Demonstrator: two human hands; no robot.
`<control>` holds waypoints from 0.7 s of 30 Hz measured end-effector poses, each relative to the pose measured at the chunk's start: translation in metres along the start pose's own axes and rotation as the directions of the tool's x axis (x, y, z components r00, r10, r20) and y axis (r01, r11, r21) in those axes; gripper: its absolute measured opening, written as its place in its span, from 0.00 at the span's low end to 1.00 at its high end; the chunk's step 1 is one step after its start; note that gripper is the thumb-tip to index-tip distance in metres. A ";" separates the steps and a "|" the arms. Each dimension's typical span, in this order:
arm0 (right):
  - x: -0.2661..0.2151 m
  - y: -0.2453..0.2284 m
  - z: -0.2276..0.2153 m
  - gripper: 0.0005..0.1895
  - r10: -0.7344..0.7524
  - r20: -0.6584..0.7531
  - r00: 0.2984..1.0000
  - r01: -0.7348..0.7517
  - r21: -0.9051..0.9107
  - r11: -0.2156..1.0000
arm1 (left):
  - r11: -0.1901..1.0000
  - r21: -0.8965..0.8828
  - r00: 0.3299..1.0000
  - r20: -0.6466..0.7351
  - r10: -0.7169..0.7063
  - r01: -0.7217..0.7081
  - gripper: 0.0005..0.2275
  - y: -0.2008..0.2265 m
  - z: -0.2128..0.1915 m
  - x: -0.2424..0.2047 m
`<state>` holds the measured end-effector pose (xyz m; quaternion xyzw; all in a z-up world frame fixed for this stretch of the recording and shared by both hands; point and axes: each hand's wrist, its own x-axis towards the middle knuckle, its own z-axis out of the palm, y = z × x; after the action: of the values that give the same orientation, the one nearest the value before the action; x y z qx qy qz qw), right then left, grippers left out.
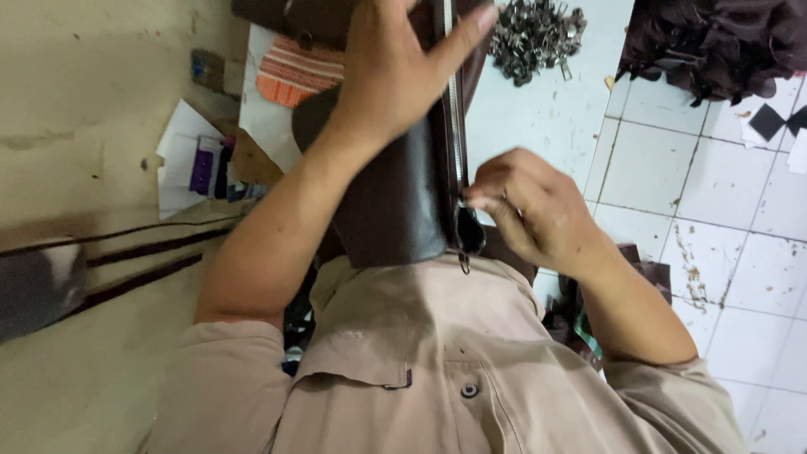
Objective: Attaching metal zipper sliders to the zipper tracks of leather pouches.
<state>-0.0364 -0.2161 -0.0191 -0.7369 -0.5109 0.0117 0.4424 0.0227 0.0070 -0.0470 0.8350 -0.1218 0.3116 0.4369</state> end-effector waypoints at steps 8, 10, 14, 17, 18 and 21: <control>-0.022 0.004 0.013 0.12 -0.003 0.045 0.999 0.001 0.048 0.999 | 0.896 -0.362 0.965 0.158 -0.211 0.256 0.29 0.025 -0.012 -0.023; -0.026 0.004 0.016 0.11 0.004 0.051 0.999 -0.006 0.049 0.999 | 0.848 -0.425 0.946 0.199 -0.254 0.317 0.23 0.030 -0.013 -0.026; -0.026 0.003 0.017 0.10 0.002 0.047 0.999 -0.005 0.057 0.998 | 0.814 -0.486 0.947 0.196 -0.254 0.319 0.13 0.047 -0.022 -0.017; -0.023 0.003 0.017 0.11 -0.010 0.048 0.999 0.009 0.030 1.000 | 0.764 -0.551 0.941 0.222 -0.253 0.336 0.07 0.046 -0.022 -0.015; -0.021 0.001 0.016 0.11 -0.036 0.044 0.998 0.035 0.026 0.999 | 0.827 -0.472 0.952 0.170 -0.253 0.304 0.07 0.044 -0.021 -0.013; -0.010 -0.005 0.011 0.11 -0.130 -0.004 0.992 0.129 -0.055 0.990 | 0.976 -0.190 0.994 -0.003 -0.110 0.108 0.10 0.004 -0.011 -0.001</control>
<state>-0.0500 -0.2157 -0.0269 -0.7142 -0.5561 -0.0338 0.4238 0.0161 0.0132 -0.0404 0.7929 -0.1020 0.2798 0.5316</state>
